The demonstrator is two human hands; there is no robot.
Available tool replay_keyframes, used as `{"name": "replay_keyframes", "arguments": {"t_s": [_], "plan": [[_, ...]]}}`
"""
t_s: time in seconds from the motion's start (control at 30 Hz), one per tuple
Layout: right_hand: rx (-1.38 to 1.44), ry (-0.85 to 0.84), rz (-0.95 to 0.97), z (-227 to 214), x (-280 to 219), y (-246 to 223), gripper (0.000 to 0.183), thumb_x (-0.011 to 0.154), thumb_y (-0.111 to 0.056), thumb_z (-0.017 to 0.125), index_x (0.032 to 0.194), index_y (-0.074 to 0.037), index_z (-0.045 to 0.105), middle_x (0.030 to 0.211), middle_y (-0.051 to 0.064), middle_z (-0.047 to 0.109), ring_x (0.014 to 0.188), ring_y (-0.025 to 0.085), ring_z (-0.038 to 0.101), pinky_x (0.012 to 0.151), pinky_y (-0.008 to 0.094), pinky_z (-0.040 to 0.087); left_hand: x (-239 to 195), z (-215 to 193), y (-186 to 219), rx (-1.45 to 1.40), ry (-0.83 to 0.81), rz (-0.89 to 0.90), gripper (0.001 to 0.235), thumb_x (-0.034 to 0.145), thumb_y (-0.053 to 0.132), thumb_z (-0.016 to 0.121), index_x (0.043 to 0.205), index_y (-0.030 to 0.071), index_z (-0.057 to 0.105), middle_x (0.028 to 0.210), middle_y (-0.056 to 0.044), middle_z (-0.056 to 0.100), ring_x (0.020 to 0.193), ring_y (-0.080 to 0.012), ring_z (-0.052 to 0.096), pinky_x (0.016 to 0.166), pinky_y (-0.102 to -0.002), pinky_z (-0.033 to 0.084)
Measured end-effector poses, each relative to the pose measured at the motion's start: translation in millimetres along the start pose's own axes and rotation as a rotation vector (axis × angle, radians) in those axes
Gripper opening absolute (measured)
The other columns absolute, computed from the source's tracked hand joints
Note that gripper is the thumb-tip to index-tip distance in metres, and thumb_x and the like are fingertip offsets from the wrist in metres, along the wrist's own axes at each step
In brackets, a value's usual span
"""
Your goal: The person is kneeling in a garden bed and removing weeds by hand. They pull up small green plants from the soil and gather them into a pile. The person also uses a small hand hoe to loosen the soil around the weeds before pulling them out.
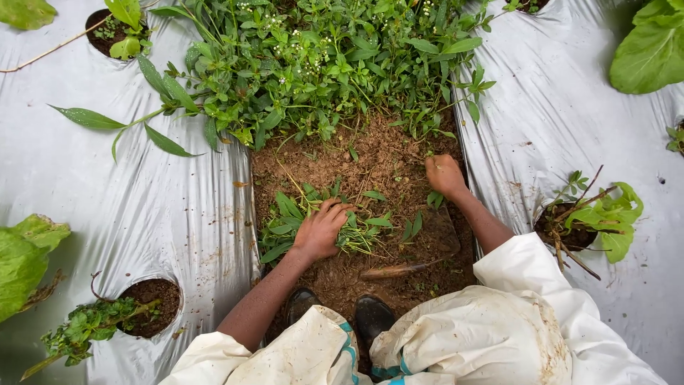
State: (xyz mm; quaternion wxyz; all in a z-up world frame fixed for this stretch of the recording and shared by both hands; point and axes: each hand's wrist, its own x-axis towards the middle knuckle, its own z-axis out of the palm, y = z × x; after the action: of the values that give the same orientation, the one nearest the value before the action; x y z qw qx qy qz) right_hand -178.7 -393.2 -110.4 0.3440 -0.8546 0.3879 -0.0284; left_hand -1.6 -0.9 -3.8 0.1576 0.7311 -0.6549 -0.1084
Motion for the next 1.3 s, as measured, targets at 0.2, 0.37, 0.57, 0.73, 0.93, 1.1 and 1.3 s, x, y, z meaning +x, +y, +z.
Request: {"name": "replay_keyframes", "arguments": {"t_s": [0.2, 0.37, 0.57, 0.73, 0.93, 1.1, 1.3], "plan": [[0.559, 0.162, 0.381, -9.0, -25.8, -53.3, 0.032, 0.098, -0.026, 0.059, 0.08, -0.001, 0.067, 0.061, 0.018, 0.057, 0.053, 0.031, 0.06, 0.055, 0.053, 0.047, -0.5, -3.2, 3.8, 0.002, -0.053, -0.034, 0.082, 0.05, 0.024, 0.09, 0.125, 0.008, 0.06, 0.132, -0.007, 0.057, 0.131, -0.0358, 0.049, 0.094, -0.058, 0.053], [1.133, -0.003, 0.511, -39.3, -54.2, -114.7, 0.035, 0.108, -0.022, 0.039, 0.073, -0.02, 0.041, 0.053, -0.007, 0.028, 0.041, 0.011, 0.028, 0.044, 0.031, 0.027, -0.4, 3.8, -0.5, -0.035, -0.059, -0.054, 0.081, 0.053, 0.019, 0.088, 0.127, 0.008, 0.059, 0.134, -0.006, 0.056, 0.134, -0.0364, 0.048, 0.091, -0.057, 0.055], [1.171, 0.056, 0.621, -79.2, -78.6, -150.5, 0.038, 0.102, -0.029, 0.045, 0.066, -0.026, 0.032, 0.051, -0.011, 0.02, 0.037, 0.008, 0.019, 0.038, 0.028, 0.02, -0.7, 25.1, -9.8, -0.055, -0.111, -0.064, 0.086, 0.054, 0.021, 0.09, 0.132, 0.008, 0.056, 0.138, -0.006, 0.053, 0.135, -0.0366, 0.047, 0.097, -0.062, 0.052], [0.929, 0.077, 0.494, -58.9, -127.1, -175.8, 0.037, 0.105, -0.023, 0.044, 0.068, -0.023, 0.043, 0.047, -0.01, 0.035, 0.034, 0.009, 0.031, 0.034, 0.027, 0.032, 5.7, -4.2, 5.7, -0.025, -0.194, -0.089, 0.107, 0.057, 0.021, 0.092, 0.152, 0.018, 0.043, 0.154, -0.001, 0.04, 0.143, -0.0329, 0.038, 0.093, -0.058, 0.055], [0.159, -0.422, -0.05, 5.4, -167.4, -178.7, 0.037, 0.104, -0.015, 0.042, 0.093, -0.001, 0.074, 0.06, 0.01, 0.064, 0.045, 0.018, 0.053, 0.05, 0.033, 0.055, -5.8, 23.6, 0.7, -0.045, -0.009, -0.104, 0.127, 0.058, 0.004, 0.09, 0.163, 0.022, 0.02, 0.167, -0.015, 0.018, 0.149, -0.0417, 0.033, 0.087, -0.052, 0.057], [-0.15, -0.926, -0.176, -6.4, -150.8, -225.8, 0.032, 0.11, -0.014, 0.045, 0.12, 0.006, 0.068, 0.074, 0.016, 0.067, 0.048, 0.016, 0.052, 0.05, 0.027, 0.048, -6.9, 29.7, -7.6, 0.057, 0.095, 0.032, 0.132, 0.051, 0.01, 0.088, 0.165, 0.031, 0.025, 0.164, -0.014, 0.015, 0.148, -0.0448, 0.03, 0.088, -0.05, 0.056], [-0.303, -0.706, -0.337, -40.8, -132.0, -272.1, 0.029, 0.11, -0.02, 0.049, 0.113, 0.001, 0.069, 0.075, 0.013, 0.067, 0.051, 0.017, 0.059, 0.051, 0.028, 0.05, 0.4, -0.4, 4.6, 0.007, -0.075, -0.002, 0.097, 0.053, 0.019, 0.091, 0.142, 0.02, 0.055, 0.153, -0.002, 0.046, 0.146, -0.0376, 0.035, 0.101, -0.06, 0.052]]}}
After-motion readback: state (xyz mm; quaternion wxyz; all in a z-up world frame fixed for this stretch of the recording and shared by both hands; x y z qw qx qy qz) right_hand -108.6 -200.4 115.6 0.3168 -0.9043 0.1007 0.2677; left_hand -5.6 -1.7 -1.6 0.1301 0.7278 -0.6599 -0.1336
